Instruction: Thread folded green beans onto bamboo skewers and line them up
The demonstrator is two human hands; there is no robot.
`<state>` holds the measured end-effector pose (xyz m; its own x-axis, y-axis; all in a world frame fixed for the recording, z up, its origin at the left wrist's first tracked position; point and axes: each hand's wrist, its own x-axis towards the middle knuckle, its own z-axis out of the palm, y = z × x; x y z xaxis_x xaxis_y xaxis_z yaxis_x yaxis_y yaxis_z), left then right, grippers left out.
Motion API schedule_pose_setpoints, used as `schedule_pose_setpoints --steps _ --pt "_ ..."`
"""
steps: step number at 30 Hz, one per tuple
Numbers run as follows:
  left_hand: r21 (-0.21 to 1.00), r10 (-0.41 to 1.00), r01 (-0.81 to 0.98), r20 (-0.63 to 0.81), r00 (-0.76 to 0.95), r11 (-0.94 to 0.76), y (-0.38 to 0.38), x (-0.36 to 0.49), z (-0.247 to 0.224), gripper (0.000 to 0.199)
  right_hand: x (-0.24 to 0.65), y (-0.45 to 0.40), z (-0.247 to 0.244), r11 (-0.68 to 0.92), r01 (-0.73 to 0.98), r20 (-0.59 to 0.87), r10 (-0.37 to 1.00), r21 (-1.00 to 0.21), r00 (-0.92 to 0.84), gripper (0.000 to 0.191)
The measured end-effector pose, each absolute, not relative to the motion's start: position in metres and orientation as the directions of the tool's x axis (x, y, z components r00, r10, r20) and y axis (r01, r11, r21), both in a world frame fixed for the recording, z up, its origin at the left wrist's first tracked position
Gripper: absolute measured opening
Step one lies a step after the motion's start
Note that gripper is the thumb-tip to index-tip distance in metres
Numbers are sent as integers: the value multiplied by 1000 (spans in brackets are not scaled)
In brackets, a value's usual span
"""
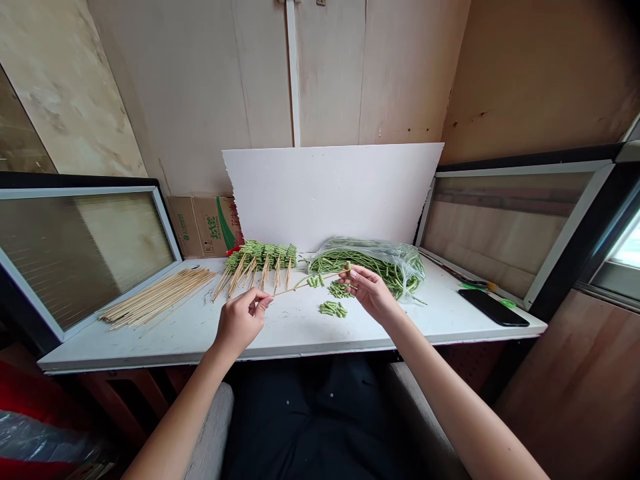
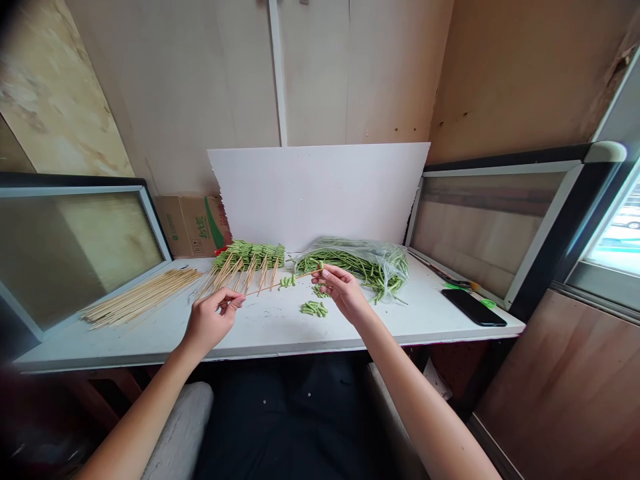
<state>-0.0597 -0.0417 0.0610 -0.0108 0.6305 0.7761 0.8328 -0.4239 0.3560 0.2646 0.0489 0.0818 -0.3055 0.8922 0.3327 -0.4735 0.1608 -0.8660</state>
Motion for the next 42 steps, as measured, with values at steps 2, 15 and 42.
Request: schedule_pose_setpoints --steps 2,15,42 --pt "353 629 833 777 -8 -426 -42 -59 61 19 265 49 82 162 -469 331 893 -868 -305 33" --pt "367 656 826 755 3 -427 -40 -60 59 19 265 48 82 159 -464 320 901 -872 -293 33" --pt "394 703 803 710 43 -447 -37 -59 55 22 261 50 76 144 -472 328 884 -870 -334 30"
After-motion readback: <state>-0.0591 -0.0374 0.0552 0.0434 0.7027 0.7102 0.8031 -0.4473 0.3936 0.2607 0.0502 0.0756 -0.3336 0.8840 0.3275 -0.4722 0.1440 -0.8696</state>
